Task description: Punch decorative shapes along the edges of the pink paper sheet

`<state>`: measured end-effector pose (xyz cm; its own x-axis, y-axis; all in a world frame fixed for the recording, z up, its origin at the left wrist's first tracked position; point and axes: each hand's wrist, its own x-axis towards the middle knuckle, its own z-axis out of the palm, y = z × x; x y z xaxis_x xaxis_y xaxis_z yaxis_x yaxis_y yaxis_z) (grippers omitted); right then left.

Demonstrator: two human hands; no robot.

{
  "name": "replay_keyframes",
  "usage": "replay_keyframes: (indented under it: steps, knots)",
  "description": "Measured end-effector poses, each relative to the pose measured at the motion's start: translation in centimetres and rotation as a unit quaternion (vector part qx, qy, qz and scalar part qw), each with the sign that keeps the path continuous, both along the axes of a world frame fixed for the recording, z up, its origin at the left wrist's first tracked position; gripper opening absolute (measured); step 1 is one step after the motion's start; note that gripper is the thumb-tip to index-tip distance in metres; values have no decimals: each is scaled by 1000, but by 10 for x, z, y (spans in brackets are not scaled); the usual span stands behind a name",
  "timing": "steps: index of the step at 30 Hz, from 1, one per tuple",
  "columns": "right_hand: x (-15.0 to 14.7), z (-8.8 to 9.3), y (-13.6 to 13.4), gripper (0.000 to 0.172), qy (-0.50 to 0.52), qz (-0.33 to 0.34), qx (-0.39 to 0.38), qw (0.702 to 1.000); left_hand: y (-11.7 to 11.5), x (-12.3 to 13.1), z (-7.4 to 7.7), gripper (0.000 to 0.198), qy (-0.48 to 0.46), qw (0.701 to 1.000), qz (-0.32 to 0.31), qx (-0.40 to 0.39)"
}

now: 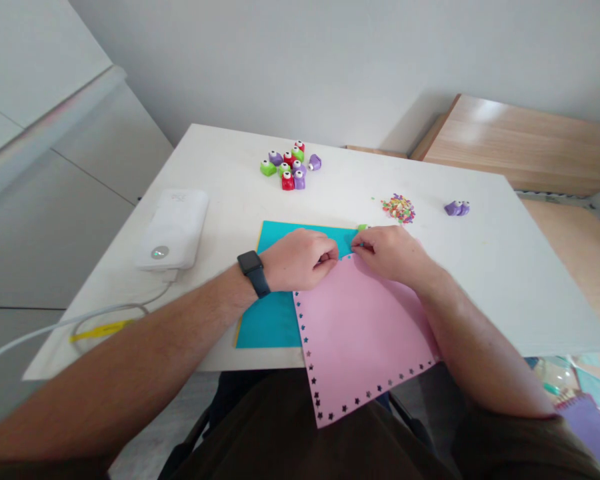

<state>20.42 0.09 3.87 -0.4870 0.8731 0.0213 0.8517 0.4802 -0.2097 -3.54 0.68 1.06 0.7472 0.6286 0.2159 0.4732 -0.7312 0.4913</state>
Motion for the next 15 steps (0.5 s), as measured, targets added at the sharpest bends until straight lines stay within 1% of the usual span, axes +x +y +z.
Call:
replay_keyframes:
  steps: [3,5,7,9,12,15]
  knots:
    - [2,2,0,22,29,-9,6,1000,0,0,0,15,1,1000,0,3]
    - [8,3,4,20,71,-31,24,997,0,0,1,15,0,1000,0,4]
    - [19,4,11,17,113,-88,58,988,0,0,1,15,1,1000,2,3]
    - [33,2,21,18,129,-155,94,975,0,0,1,14,0,1000,6,0]
    - [56,-4,36,25,80,-228,105,965,1,-1,-1,13,-4,1000,9,-6]
    - [73,-10,47,29,19,-279,102,955,1,-1,-1,12,-4,1000,11,-6]
